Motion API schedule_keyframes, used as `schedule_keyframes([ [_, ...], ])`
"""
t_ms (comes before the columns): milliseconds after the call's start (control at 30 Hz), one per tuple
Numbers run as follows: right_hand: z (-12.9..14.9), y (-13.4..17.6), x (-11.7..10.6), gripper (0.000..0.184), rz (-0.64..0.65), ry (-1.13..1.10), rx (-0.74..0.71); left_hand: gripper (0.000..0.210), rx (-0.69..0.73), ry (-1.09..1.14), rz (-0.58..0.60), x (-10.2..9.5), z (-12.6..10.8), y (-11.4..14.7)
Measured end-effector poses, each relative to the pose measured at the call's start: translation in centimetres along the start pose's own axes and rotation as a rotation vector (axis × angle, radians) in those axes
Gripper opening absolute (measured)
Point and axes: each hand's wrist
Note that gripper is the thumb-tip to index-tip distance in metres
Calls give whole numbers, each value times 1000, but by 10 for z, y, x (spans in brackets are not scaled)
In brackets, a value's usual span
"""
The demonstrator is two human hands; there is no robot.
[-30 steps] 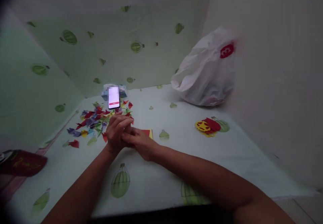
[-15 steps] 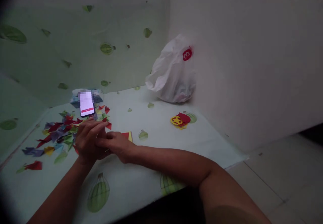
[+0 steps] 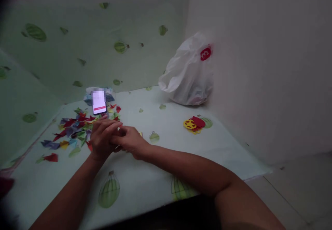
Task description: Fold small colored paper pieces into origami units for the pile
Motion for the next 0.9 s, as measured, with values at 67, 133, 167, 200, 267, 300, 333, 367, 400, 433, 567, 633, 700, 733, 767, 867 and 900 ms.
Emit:
schedule_keyframes([
  [67,-1,1,1,36,-27,-8,-37,21,-4,-8,16,0,-1,1],
  [133,-5,3,3,34,7,-67,-20,20,-1,27,18,-1,-2,2],
  [167,-7,4,4,33,38,-91,15,20,-17,27,12,-1,-2,3],
  [200,-7,5,4,35,64,-103,52,20,-43,15,12,0,-2,4],
  [267,-6,7,4,38,60,-83,71,18,-58,-6,11,0,0,5],
  [300,-4,7,3,39,43,-68,63,18,-61,-18,13,0,1,6],
  [333,-1,7,2,40,25,-50,56,18,-66,-31,18,0,2,6],
  [367,2,7,0,40,-5,-24,47,18,-77,-48,15,1,4,7],
  [400,3,7,-1,41,-38,-9,33,19,-102,-68,3,1,4,6],
  [433,3,6,-1,40,-59,4,22,19,-134,-84,-18,1,5,6],
  [567,-15,10,9,27,-42,44,-102,16,-359,15,-124,5,1,6],
  [633,-28,16,16,22,-75,178,-229,14,-659,183,-235,8,1,6],
  [700,-37,21,20,7,-76,406,-362,7,-1051,413,-466,11,4,8],
  [733,-39,23,21,11,-80,550,-457,6,-1136,451,-523,13,5,10],
  [767,-40,24,21,20,-87,682,-555,5,-1186,472,-560,15,7,11],
  [867,-44,23,18,38,-66,977,-820,9,-1334,592,-608,20,9,15],
  [900,-46,23,18,43,-27,1051,-865,11,-1375,638,-617,21,8,16],
])
Point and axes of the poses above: each hand's wrist, its own y-axis away from the middle knuckle, its own x-axis out of the palm, z = x × y, and after that the axes turned 8 degrees about x, right-handed
